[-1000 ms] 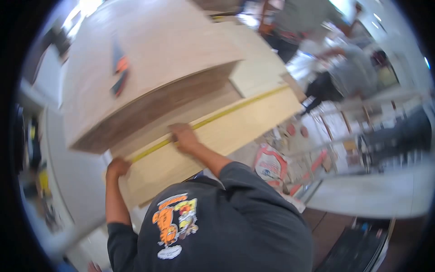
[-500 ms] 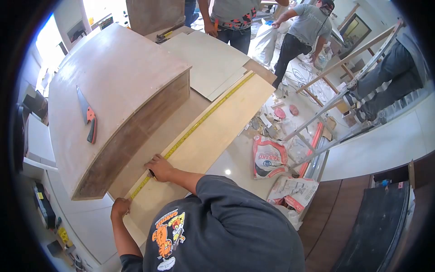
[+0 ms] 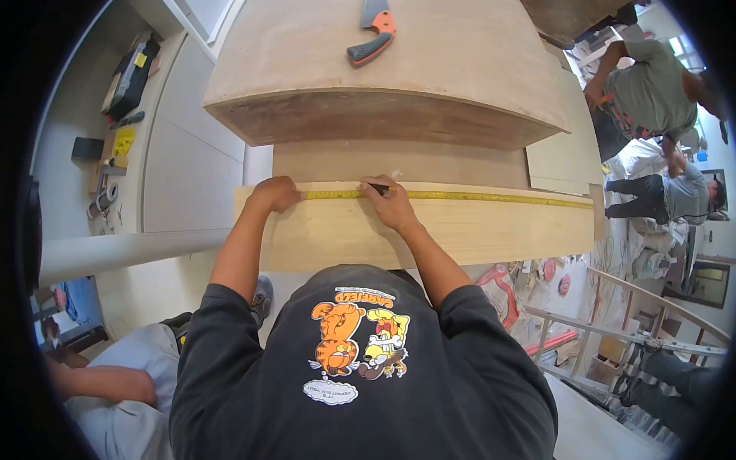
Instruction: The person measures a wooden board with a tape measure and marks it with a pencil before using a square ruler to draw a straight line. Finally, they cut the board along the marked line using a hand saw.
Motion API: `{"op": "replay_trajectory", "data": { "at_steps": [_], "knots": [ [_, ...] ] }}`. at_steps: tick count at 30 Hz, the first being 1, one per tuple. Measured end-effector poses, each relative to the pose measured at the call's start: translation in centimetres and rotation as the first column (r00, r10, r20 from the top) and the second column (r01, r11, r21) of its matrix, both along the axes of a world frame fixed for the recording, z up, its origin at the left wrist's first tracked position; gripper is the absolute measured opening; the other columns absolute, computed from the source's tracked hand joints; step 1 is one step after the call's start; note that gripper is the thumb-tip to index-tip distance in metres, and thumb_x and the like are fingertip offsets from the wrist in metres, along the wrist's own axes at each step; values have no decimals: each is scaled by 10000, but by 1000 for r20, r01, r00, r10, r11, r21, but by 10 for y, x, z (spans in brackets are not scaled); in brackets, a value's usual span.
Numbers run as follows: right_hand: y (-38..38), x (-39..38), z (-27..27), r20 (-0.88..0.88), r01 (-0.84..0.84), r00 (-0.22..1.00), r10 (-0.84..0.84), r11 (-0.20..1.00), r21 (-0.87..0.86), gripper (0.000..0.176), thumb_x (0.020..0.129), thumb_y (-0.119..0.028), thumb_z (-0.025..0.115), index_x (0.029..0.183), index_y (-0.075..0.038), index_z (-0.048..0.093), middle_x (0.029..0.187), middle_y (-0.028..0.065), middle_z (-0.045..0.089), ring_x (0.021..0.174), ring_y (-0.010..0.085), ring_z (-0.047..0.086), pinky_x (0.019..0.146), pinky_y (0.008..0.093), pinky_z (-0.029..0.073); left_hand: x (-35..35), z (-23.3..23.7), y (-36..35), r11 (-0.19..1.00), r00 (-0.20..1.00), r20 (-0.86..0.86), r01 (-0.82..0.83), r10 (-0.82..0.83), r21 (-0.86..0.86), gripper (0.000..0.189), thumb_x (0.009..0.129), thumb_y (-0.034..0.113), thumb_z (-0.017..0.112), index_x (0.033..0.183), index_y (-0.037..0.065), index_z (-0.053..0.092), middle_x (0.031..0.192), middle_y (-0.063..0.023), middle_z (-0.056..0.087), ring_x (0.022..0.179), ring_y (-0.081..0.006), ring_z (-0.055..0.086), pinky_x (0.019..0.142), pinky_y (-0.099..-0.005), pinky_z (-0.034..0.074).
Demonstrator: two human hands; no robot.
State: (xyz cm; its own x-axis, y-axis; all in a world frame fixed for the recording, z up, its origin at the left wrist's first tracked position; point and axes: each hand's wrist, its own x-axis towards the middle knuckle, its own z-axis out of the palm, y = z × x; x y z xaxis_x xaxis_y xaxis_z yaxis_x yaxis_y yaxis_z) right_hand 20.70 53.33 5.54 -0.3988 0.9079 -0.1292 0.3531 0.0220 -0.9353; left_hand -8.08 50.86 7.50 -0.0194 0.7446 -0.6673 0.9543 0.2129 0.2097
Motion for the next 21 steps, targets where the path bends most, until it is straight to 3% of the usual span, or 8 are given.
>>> {"op": "replay_trajectory", "data": {
  "at_steps": [4,6,8,12,13,15,18,21],
  "knots": [
    [-4,-11,1,15,-62,998,62,998,20,283,963,-195,571,1190,-41,637,1049,152,684,1006,244,653,884,336,497,1,2,-4,999,999,-49,19,-17,37,496,878,476,592,1009,14,715,1041,-217,695,1003,-356,662,878,-431,512],
    [-5,-8,-17,17,36,999,-42,964,265,287,960,-201,573,1190,-42,637,1075,155,683,957,281,664,859,350,513,-4,-16,-3,998,998,-50,24,-21,51,531,868,495,593,1088,22,692,1118,-229,673,1055,-366,644,903,-446,509],
    [-5,5,-18,35,113,992,-123,973,202,282,957,-190,573,1188,-35,619,1032,167,685,902,317,668,829,379,521,-5,-24,0,1000,999,-40,-3,3,-1,566,875,506,572,1079,-9,689,1143,-236,663,1061,-376,641,912,-450,506],
    [-13,45,2,-107,367,929,-353,915,165,281,972,-168,550,1205,-16,591,936,170,686,852,280,676,797,351,525,-27,-39,-2,990,986,83,140,-141,26,475,901,423,583,833,-29,713,860,-256,689,798,-372,681,723,-451,511],
    [-17,63,8,-116,434,901,-419,883,180,280,982,-162,540,1212,-8,582,887,151,685,838,237,681,771,338,528,-32,-39,-6,992,938,324,120,-128,44,403,901,350,611,745,-15,687,676,-153,668,610,-239,620,599,-394,475],
    [-26,103,12,-128,592,805,-579,770,237,280,985,-160,541,1214,-4,580,876,140,682,825,207,677,757,321,531,-18,-16,-16,998,883,468,55,-39,-19,348,899,294,624,684,21,650,595,-32,582,561,-128,517,537,-338,426],
    [-46,185,2,-117,763,608,-785,537,359,284,986,-165,549,1213,3,581,868,107,682,788,152,665,734,286,535,-9,-27,-35,994,835,549,79,-27,-71,307,901,270,626,702,39,657,596,9,551,557,-125,513,527,-316,412],
    [-57,282,-30,-357,968,251,-900,230,102,284,981,-177,559,1203,-4,594,877,80,694,747,130,648,702,272,534,33,-8,-43,994,845,531,-6,63,-109,295,903,258,619,720,29,658,612,4,559,565,-125,517,537,-310,415]
  ]
}}
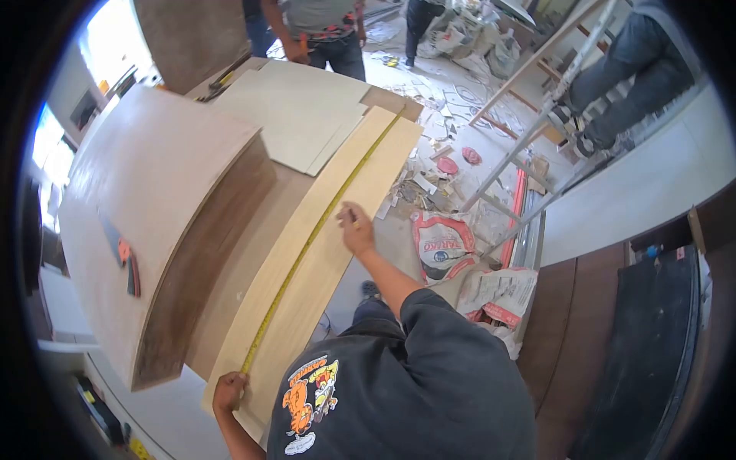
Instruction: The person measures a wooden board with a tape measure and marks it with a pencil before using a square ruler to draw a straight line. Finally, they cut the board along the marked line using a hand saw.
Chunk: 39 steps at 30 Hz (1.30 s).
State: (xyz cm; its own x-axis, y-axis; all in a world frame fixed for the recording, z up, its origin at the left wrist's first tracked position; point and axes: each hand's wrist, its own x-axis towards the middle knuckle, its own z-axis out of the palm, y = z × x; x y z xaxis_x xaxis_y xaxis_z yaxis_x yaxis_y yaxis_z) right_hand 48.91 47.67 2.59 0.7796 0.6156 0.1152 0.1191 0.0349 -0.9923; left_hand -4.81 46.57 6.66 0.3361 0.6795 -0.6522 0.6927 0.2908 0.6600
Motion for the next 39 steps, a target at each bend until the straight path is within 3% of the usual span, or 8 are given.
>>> {"op": "replay_trajectory", "data": {
  "at_steps": [9,15,18,21,27,33,36,39],
  "knots": [
    [-69,258,-11,12,206,979,-206,974,-91,306,930,-203,587,1162,-8,629,856,71,700,717,124,618,688,264,508,71,31,3,970,843,-532,188,-78,156,281,812,221,656,682,-27,681,671,-171,650,601,-260,621,631,-393,495],
    [-64,347,-27,139,253,964,-226,942,-222,370,885,-261,638,1169,-25,639,891,108,692,819,215,648,787,339,505,64,6,15,890,619,-784,388,-57,242,177,788,124,671,877,-26,705,924,-243,640,907,-394,641,789,-448,513],
    [-31,370,-27,258,274,942,-216,937,-216,363,886,-265,640,1170,-39,641,922,123,682,847,252,653,800,359,507,135,20,16,821,755,-652,327,71,468,198,786,26,660,977,-29,667,994,-243,602,959,-427,589,834,-477,486],
    [-2,384,-9,230,240,958,-173,920,-310,377,900,-245,651,1201,-22,608,975,116,689,872,196,648,812,327,512,227,28,34,719,865,-501,352,-7,599,298,769,-6,675,1064,-15,632,1066,-235,592,1017,-425,565,873,-477,469],
    [38,425,-10,540,263,841,-22,890,-373,412,869,-232,655,1244,-85,567,1048,135,683,968,346,648,846,440,505,412,4,96,568,927,-341,367,-156,737,267,801,31,653,1063,-12,629,1043,-220,606,996,-422,569,877,-476,463],
    [58,475,-38,56,-137,984,168,923,-360,362,855,-204,688,1183,-72,611,1062,136,682,983,334,650,861,377,504,559,-1,142,567,924,-311,381,-221,730,189,826,38,631,1011,2,634,994,-189,618,979,-390,574,869,-464,459],
    [51,482,-23,40,-210,972,234,927,-311,353,856,-211,700,1164,-59,621,1044,143,678,949,322,657,834,345,506,583,-2,157,703,878,-448,427,-172,568,91,843,21,599,932,1,607,924,-173,610,937,-355,589,831,-422,472],
    [41,494,-1,-154,-339,941,303,847,-410,348,866,-191,697,1174,-51,614,1039,168,670,922,325,660,811,343,511,580,14,164,861,950,-310,192,-42,471,11,873,3,556,865,3,564,840,-132,605,816,-278,597,755,-357,473]
  ]
}}
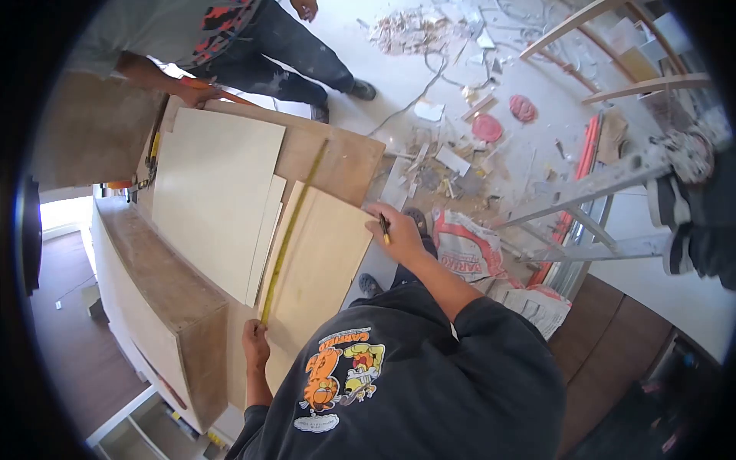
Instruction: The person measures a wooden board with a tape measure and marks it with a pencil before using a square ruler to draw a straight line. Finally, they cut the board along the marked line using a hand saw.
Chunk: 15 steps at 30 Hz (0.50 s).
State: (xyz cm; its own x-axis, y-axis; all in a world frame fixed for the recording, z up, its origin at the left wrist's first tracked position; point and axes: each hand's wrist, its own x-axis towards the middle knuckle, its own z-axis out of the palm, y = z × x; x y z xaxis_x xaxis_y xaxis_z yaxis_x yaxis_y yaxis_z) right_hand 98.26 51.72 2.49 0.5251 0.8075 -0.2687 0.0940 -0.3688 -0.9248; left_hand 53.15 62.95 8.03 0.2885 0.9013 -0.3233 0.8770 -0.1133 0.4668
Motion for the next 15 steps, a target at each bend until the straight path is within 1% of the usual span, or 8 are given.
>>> {"op": "replay_trajectory", "data": {
  "at_steps": [3,6,7,10,13,15],
  "knots": [
    [-10,8,-9,-25,-8,1000,13,981,191,358,877,-148,688,1209,-50,599,1034,182,664,893,341,656,786,354,513,-11,32,8,986,987,79,-128,137,-104,45,895,4,542,868,11,577,786,-81,597,713,-184,551,690,-309,444],
    [-17,16,-18,-44,-99,993,111,971,216,388,882,-125,685,1250,-63,580,1051,179,666,904,350,651,795,380,511,3,76,15,971,981,-90,-184,171,-154,76,918,27,540,889,12,609,770,-41,603,705,-121,524,671,-296,432],
    [-18,19,-20,-7,-171,985,175,969,177,453,857,-95,710,1286,-55,568,1145,186,662,1021,351,636,885,380,506,10,89,17,954,970,-153,-218,189,-204,90,926,47,549,914,12,631,779,-24,602,740,-101,529,694,-281,437],
    [-11,30,-21,-4,-289,955,295,936,199,481,835,-100,719,1293,-74,574,1159,161,662,1094,342,598,916,405,480,33,107,20,954,960,-241,-198,143,-224,96,934,53,545,914,19,632,793,-11,610,772,-104,549,707,-274,442],
    [7,38,-13,293,-336,920,261,909,246,483,803,-92,680,1271,-86,559,1072,94,673,1054,315,567,880,422,470,38,108,18,959,958,-250,-194,139,-207,108,939,79,543,923,21,633,794,-39,628,794,-126,575,716,-282,447],
    [19,36,-11,316,-399,891,326,895,201,464,799,-97,654,1253,-92,559,1086,82,670,1083,316,547,887,440,460,34,104,18,962,945,-307,-182,114,-205,137,940,116,543,926,14,634,807,-74,647,802,-158,602,729,-301,458]
  ]
}}
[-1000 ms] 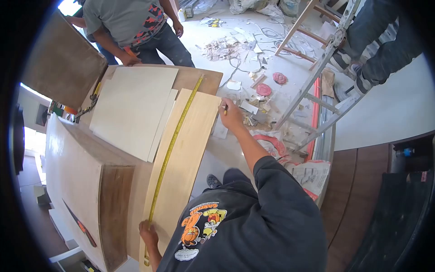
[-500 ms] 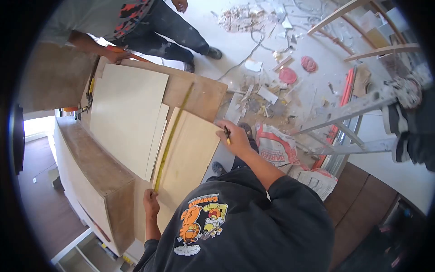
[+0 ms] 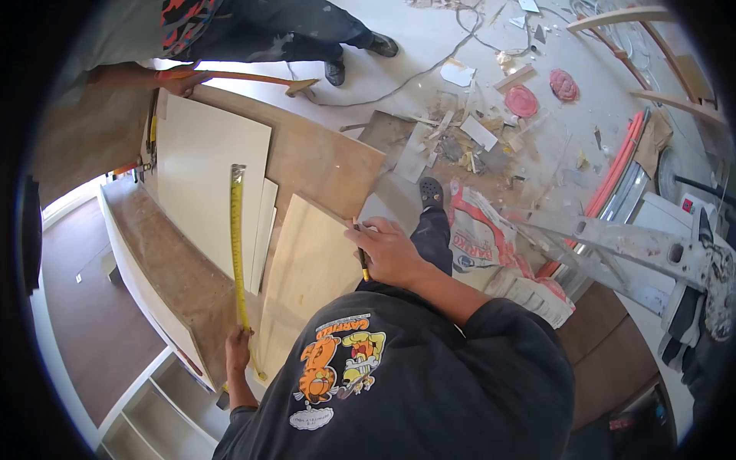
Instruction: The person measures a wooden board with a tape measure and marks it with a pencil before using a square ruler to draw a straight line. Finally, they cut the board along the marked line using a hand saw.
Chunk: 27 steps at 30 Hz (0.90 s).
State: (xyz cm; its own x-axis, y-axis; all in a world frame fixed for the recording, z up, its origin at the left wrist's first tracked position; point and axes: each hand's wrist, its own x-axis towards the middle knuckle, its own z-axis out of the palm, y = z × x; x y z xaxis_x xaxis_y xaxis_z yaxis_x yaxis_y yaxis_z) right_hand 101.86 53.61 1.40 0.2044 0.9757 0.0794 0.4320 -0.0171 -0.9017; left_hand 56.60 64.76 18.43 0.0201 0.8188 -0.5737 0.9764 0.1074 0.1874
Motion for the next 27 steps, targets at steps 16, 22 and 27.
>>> {"op": "replay_trajectory", "data": {
  "at_steps": [16,22,27],
  "knots": [
    [-23,-37,31,239,113,965,-112,994,9,430,799,-95,728,1201,-21,595,1193,174,642,1133,365,558,985,470,423,-31,-96,-20,996,995,45,88,-90,35,300,927,270,577,946,-14,671,951,-251,656,906,-440,605,803,-482,472],
    [8,-147,51,377,-115,925,49,982,153,544,831,-42,704,1327,-11,485,1371,190,533,1274,384,471,1083,462,364,-79,-111,-51,911,933,267,123,-241,394,171,859,164,634,993,64,669,1093,-130,618,1083,-346,550,906,-451,456],
    [16,-247,50,475,-175,874,103,979,109,557,864,-93,689,1367,-18,461,1420,181,494,1328,378,428,1118,459,327,-239,-132,-103,841,974,208,-41,-87,540,323,844,225,671,1133,85,639,1243,-114,577,1206,-330,493,990,-476,404]
  ]
}}
